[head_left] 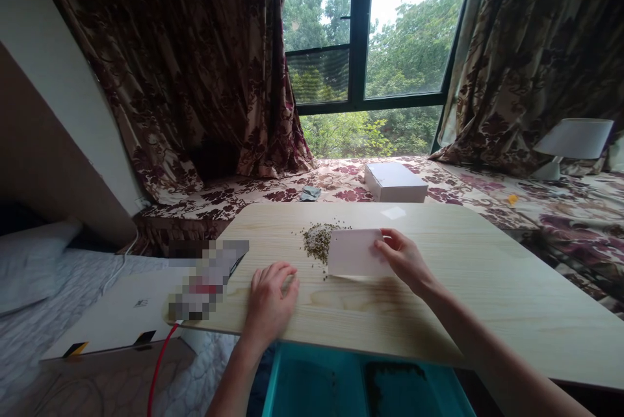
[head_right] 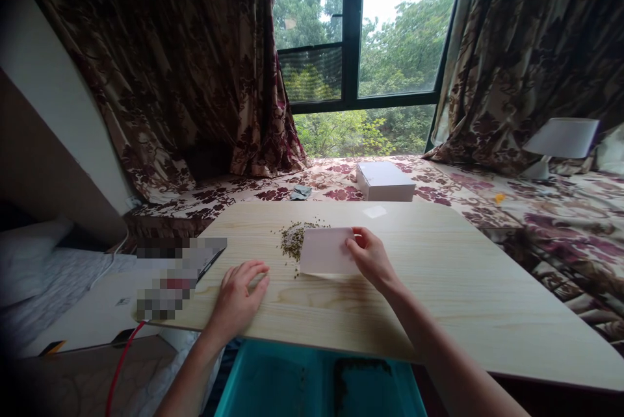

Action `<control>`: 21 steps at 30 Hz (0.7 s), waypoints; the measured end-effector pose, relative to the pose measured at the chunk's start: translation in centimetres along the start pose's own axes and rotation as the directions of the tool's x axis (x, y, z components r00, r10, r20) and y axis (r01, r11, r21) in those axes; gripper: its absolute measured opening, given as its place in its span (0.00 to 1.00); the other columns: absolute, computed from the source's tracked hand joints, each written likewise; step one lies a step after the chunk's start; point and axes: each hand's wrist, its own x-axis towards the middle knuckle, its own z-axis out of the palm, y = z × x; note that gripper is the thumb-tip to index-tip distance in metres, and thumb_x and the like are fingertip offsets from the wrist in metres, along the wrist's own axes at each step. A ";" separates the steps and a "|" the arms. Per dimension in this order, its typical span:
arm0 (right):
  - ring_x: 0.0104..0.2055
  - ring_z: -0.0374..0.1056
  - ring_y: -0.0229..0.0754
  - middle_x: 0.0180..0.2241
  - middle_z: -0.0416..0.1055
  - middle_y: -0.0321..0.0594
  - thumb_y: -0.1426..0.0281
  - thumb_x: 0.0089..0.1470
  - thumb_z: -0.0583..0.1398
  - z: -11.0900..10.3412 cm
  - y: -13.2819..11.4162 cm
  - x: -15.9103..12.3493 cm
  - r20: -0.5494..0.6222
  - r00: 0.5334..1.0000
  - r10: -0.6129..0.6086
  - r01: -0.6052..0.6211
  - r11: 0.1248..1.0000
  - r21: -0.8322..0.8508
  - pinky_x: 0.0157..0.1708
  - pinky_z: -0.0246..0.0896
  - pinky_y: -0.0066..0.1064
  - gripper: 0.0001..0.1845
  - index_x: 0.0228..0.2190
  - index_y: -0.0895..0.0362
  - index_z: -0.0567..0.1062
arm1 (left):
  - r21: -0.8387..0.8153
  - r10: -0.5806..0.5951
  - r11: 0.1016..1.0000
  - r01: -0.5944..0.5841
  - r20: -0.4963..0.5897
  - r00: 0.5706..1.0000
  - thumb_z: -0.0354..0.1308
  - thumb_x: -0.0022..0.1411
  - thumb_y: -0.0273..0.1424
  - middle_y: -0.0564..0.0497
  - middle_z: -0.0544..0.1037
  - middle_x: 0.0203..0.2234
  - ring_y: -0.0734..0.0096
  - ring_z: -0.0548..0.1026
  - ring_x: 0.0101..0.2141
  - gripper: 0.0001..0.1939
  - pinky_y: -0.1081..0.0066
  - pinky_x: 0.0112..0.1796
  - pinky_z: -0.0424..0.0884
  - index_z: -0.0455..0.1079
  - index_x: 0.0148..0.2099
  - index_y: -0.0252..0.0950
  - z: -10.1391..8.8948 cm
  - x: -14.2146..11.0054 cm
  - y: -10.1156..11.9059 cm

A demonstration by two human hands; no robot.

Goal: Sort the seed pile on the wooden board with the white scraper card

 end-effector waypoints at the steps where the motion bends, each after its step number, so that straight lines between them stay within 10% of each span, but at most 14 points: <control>1: 0.23 0.68 0.38 0.24 0.75 0.38 0.67 0.43 0.59 0.2 0.1 0.1 -0.003 1.000 -0.008 0.008 1.000 -0.004 0.21 0.61 0.27 0.11 0.32 0.57 0.71 | -0.001 -0.001 1.000 0.001 0.000 1.000 0.52 0.58 0.31 0.50 0.77 0.42 0.63 0.71 0.46 0.09 0.57 0.51 0.60 0.72 0.39 0.41 0.0 0.0 0.0; 21: 0.25 0.69 0.36 0.26 0.74 0.37 0.71 0.45 0.60 2.2 0.7 2.4 0.229 0.970 0.077 -0.093 0.994 0.059 0.25 0.61 0.27 0.09 0.33 0.57 0.71 | -0.010 -0.016 1.000 0.016 0.015 1.000 0.52 0.59 0.32 0.50 0.77 0.42 0.63 0.71 0.46 0.09 0.56 0.52 0.60 0.72 0.40 0.41 -0.1 0.0 0.1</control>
